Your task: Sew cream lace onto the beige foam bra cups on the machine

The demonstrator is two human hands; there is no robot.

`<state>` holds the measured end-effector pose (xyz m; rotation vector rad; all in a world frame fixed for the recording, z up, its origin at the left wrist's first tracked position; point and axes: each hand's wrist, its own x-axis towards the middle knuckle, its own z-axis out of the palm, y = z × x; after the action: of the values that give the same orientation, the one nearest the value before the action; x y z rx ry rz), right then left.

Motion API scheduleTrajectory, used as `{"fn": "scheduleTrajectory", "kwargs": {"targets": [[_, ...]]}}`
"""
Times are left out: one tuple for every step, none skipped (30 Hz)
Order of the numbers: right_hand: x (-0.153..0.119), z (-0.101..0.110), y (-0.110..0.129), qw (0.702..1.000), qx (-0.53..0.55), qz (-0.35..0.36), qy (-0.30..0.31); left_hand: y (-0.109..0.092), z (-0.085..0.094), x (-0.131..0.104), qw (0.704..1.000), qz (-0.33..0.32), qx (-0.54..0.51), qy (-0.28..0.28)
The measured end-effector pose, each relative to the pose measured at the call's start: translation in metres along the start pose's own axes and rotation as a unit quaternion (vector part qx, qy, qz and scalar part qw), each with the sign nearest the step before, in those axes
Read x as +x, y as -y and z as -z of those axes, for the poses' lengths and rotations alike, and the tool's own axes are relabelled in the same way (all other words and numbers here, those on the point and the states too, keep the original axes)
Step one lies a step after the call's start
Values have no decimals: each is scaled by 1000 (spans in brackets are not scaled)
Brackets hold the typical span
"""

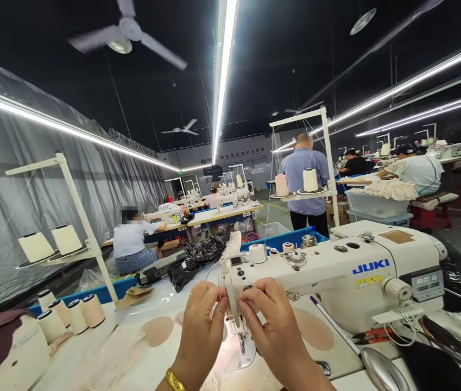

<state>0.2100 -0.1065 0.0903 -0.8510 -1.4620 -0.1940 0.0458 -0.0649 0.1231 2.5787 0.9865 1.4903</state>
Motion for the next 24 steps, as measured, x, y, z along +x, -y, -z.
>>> {"fn": "scheduleTrajectory", "kwargs": {"targets": [[-2, -1, 2, 1000, -9, 6, -1, -1, 0, 0, 1000, 0, -6, 1], [-4, -1, 3, 1000, -16, 10, 0, -2, -1, 0, 1000, 1, -13, 0], [-6, -2, 5, 1000, -18, 11, 4, -3, -1, 0, 1000, 4, -21, -1], [-9, -2, 5, 1000, -17, 8, 12, -4, 0, 0, 999, 10, -33, -1], [-11, -2, 6, 1000, -13, -1, 20, -4, 1, 0, 999, 20, -47, 0], [-14, -1, 6, 1000, -9, -14, 25, -4, 3, -1, 997, 32, -64, -1], [-16, 0, 5, 999, -5, -30, 25, -5, 5, -3, 995, 47, -86, -5], [-19, 1, 4, 999, -2, -46, 18, -4, 7, -7, 991, 66, -113, -10], [-23, 3, 3, 998, 0, -62, 8, -4, 9, -12, 985, 85, -146, -15], [-27, 5, 1, 997, 1, -76, -2, -4, 11, -19, 977, 104, -184, -20], [-32, 8, 0, 996, 2, -88, -9, -3, 12, -27, 968, 120, -221, -23], [-37, 10, -2, 995, 1, -97, -13, -2, 12, -37, 958, 129, -255, -23], [-43, 12, -3, 994, -1, -107, -16, 0, 12, -48, 951, 128, -280, -19], [-49, 14, -5, 993, -4, -116, -20, 3, 11, -58, 950, 112, -292, -8], [-55, 15, -6, 992, -6, -125, -23, 6, 10, -67, 955, 74, -288, 16], [-61, 15, -8, 991, -5, -134, -26, 10, 8, -74, 962, 21, -266, 53], [-67, 14, -9, 989, -2, -143, -28, 15, 6, -79, 968, -39, -224, 103], [-72, 13, -10, 988, 1, -151, -30, 20, 4, -83, 969, -96, -170, 155], [-77, 11, -11, 987, 3, -159, -32, 26, 1, -84, 965, -139, -106, 197], [-82, 9, -12, 985, 3, -168, -33, 31, -2, -84, 961, -161, -40, 220], [-86, 7, -12, 983, 2, -178, -33, 36, -6, -83, 961, -164, 18, 224], [-89, 4, -13, 981, 2, -190, -33, 40, -10, -80, 963, -154, 62, 213], [-91, 3, -13, 979, 4, -201, -32, 42, -14, -78, 966, -141, 91, 196], [-93, 1, -13, 977, 10, -210, -31, 43, -18, -75, 969, -126, 107, 181]]}}
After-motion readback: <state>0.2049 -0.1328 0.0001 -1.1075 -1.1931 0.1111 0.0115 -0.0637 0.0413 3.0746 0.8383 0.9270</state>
